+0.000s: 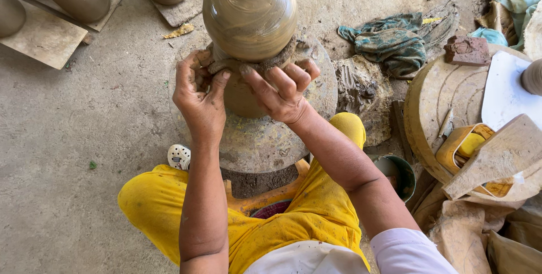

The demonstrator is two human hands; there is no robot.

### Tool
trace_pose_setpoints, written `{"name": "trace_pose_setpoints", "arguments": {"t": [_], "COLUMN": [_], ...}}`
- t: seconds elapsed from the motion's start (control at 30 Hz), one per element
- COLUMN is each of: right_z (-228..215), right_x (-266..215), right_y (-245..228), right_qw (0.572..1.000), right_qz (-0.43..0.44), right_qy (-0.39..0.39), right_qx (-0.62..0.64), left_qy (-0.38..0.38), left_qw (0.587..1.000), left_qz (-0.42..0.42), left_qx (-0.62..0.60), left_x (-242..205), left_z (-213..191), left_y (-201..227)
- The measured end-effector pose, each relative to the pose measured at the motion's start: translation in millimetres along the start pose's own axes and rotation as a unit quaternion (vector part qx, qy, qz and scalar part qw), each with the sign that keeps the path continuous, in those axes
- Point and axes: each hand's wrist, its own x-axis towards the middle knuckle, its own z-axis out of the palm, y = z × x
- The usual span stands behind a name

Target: The person shapes a tall clay vessel on a pottery wheel and attaches long strips of clay to its sides by hand.

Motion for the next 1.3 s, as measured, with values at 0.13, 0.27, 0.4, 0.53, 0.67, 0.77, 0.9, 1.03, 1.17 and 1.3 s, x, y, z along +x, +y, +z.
{"name": "trace_pose_setpoints", "arguments": {"t": [0.13,0.27,0.4,0.53,0.67,0.77,0.9,1.03,1.17,1.3], "right_z": [-1,5,8,9,15,18,20,19,19,20], "right_x": [2,6,7,5,2,-2,-4,-3,-5,-6], "right_y": [-3,-3,-6,-9,-8,-10,-14,-13,-16,-15], "right_qw": [1.000,0.999,0.998,0.996,0.995,0.995,0.994,0.996,0.997,0.997], "right_qz": [-0.023,-0.028,-0.031,-0.055,-0.072,-0.064,-0.058,-0.047,-0.031,-0.026], "right_qy": [-0.021,-0.012,0.021,0.010,0.004,-0.003,0.001,-0.012,-0.015,-0.017], "right_qx": [0.000,-0.026,-0.053,-0.071,-0.072,-0.076,-0.088,-0.076,-0.073,-0.066], "left_qy": [0.010,0.031,0.021,0.020,0.032,0.027,0.031,0.031,0.039,0.038], "left_qw": [0.995,0.997,0.999,0.997,0.996,0.997,0.998,0.998,0.999,0.998], "left_qz": [-0.061,-0.052,-0.029,-0.040,-0.044,-0.038,-0.034,-0.020,-0.014,-0.026], "left_qx": [-0.083,-0.051,-0.019,-0.065,-0.072,-0.064,-0.043,-0.049,-0.013,0.043], "left_x": [-1,7,15,15,20,22,25,29,29,32], "left_z": [-3,-6,-7,-8,-6,-5,-4,0,-1,-1], "left_y": [-5,-12,-16,-18,-22,-26,-28,-25,-24,-29]}}
